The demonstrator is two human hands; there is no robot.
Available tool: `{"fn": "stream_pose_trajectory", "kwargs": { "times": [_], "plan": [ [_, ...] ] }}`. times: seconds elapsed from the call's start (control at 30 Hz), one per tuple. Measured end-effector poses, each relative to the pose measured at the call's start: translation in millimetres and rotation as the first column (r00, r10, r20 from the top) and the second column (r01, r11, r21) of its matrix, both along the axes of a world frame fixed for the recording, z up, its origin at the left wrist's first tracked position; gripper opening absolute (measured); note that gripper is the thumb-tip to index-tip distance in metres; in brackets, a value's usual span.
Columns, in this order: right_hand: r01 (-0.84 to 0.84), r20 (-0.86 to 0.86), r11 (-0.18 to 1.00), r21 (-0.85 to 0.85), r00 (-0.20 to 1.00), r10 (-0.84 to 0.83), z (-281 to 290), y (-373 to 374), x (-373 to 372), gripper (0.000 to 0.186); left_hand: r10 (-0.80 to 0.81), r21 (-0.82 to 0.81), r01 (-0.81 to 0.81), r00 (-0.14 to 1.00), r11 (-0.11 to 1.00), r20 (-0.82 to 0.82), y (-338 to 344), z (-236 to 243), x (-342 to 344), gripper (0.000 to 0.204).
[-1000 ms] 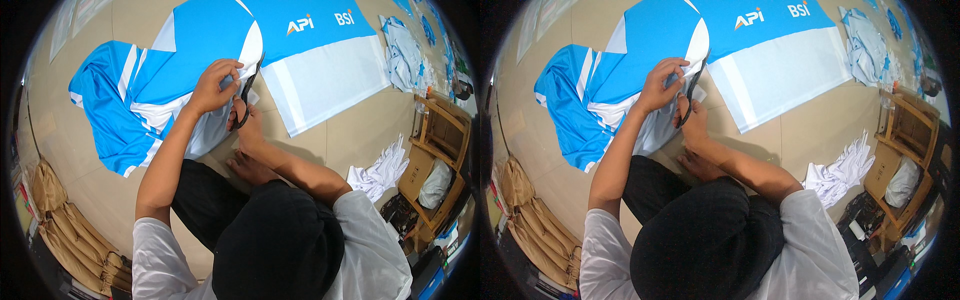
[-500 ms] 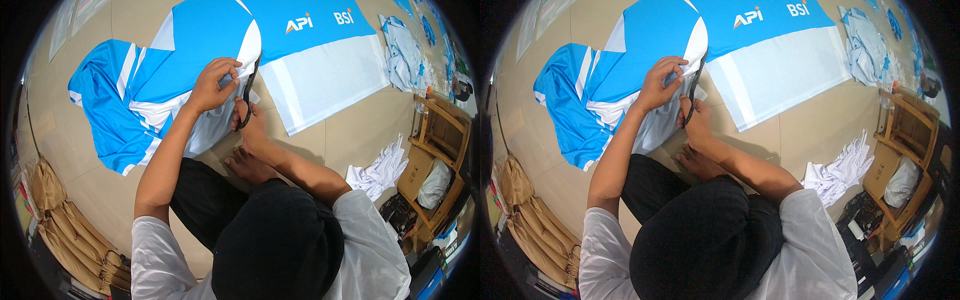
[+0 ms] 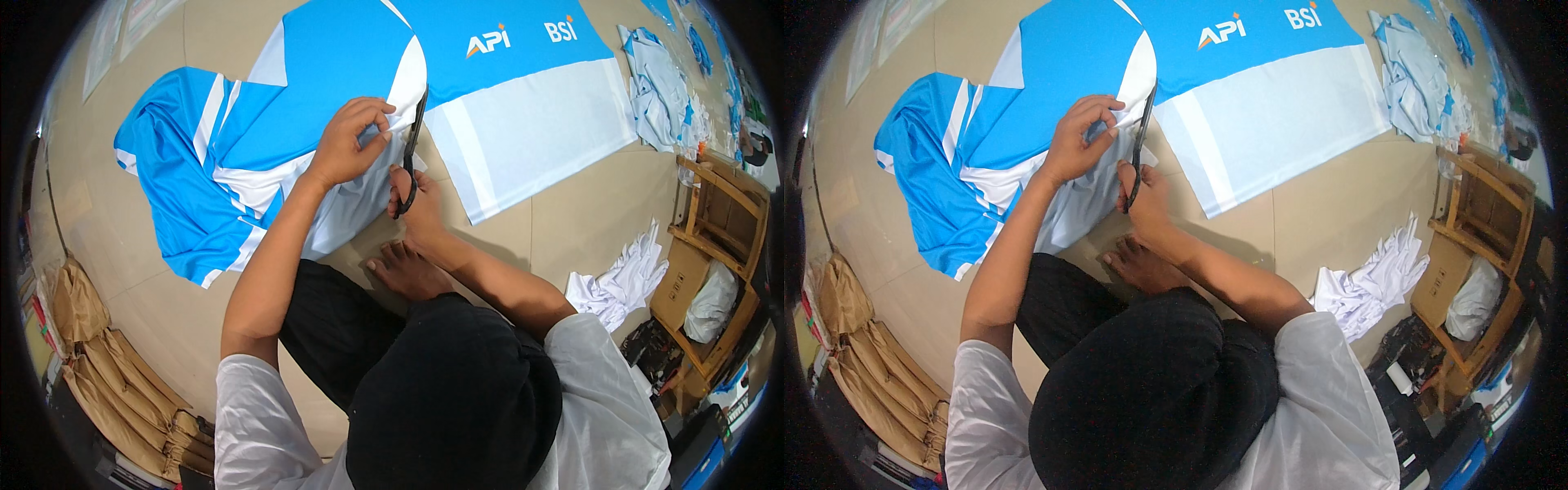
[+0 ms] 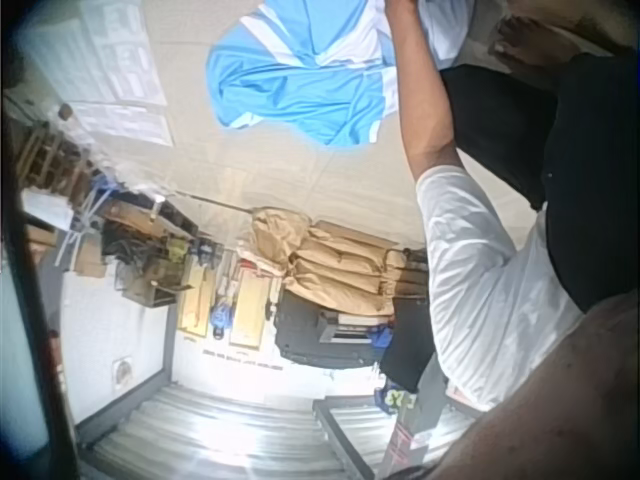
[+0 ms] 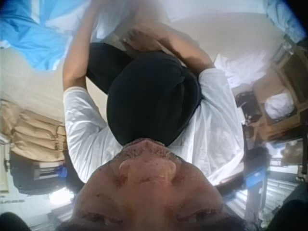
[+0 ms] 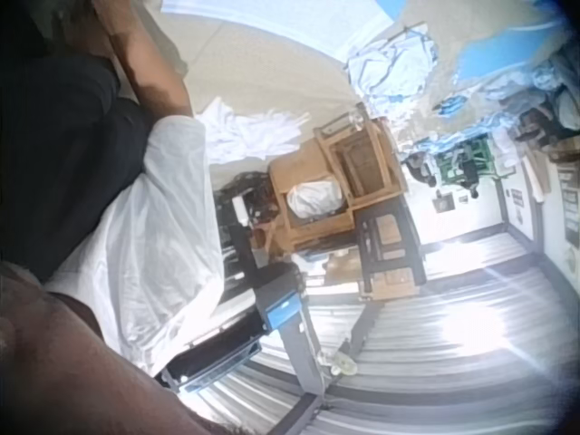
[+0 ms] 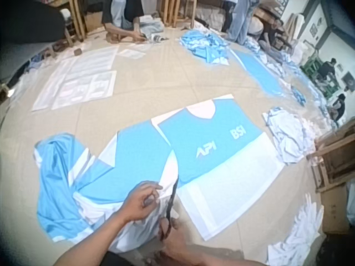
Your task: The person sits on the floor and uses scissors to cut a large piece of blue and white fabric. They unfold the fabric, smooth it out, and then carefully cut along the edges to shape it.
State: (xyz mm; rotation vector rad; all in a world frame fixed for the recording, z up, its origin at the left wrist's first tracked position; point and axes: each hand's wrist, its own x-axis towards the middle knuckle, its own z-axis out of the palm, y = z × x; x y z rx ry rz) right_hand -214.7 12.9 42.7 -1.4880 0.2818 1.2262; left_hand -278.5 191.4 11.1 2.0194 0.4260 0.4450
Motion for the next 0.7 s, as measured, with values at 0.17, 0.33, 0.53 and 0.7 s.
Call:
{"fn": "stream_pose_trajectory", "kwargs": {
  "times": [0.17, 0.33, 0.53, 0.7],
  "plan": [
    [-0.028, 0.006, 1.000, 0.005, 1.000, 0.028, -3, -6, 4, 0.031, 0.012, 0.002, -0.012, 1.000, 1.000, -0.007, -2, 2, 0, 0.015],
    [-0.015, -0.008, 1.000, 0.020, 1.000, 0.015, 3, -11, 15, 0.031, 0.010, -0.002, -0.010, 1.000, 1.000, 0.009, -1, 1, 0, 0.014],
    [-0.064, -0.022, 0.997, 0.035, 0.998, 0.065, 5, -9, 35, 0.032, 0.005, -0.003, -0.005, 1.000, 1.000, 0.011, 0, 1, 0, 0.014],
    [-0.092, 0.017, 0.995, 0.044, 0.996, 0.091, 2, -7, 42, 0.032, 0.002, -0.008, -0.002, 1.000, 1.000, 0.015, -1, 2, -1, 0.014]
  ]
}}
